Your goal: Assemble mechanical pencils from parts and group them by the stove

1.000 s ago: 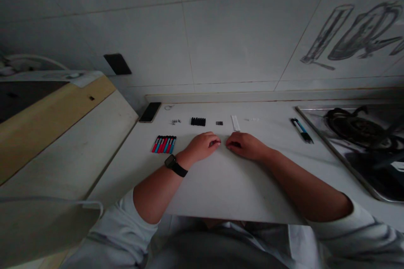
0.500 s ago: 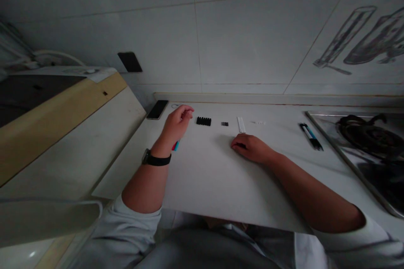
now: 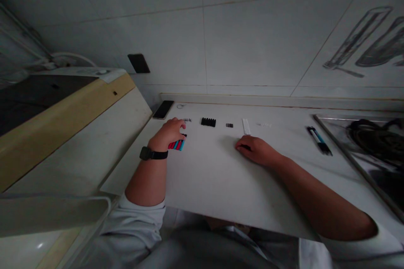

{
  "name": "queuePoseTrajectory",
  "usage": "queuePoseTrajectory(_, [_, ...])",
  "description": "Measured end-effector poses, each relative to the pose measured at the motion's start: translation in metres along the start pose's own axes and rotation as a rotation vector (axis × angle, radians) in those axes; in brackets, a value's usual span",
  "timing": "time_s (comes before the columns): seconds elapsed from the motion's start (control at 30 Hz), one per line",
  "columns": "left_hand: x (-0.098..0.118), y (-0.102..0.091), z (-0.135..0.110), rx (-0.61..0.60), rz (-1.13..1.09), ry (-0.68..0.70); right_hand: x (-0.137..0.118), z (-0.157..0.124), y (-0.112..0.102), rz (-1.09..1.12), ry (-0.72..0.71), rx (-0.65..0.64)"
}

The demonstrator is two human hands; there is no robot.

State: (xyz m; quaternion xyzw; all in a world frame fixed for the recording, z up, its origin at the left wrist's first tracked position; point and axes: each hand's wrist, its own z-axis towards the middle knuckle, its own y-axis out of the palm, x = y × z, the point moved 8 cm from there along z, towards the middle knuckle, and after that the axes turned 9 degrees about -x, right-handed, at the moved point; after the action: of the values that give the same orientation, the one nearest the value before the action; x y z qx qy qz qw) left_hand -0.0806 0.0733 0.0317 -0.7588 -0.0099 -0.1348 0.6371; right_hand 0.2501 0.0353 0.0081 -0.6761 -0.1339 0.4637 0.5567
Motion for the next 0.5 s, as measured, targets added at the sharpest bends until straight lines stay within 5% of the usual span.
queuePoseTrajectory(0.23, [0.011, -0.008, 0.000, 0.095, -0.038, 0.026, -0.005, 0.001, -0.002, -0.008, 0.000, -0.010])
queuePoseTrajectory(0.5, [0.016, 0.008, 0.002, -0.049, 0.078, 0.006, -0.002, 0.001, -0.002, -0.007, 0.007, 0.005])
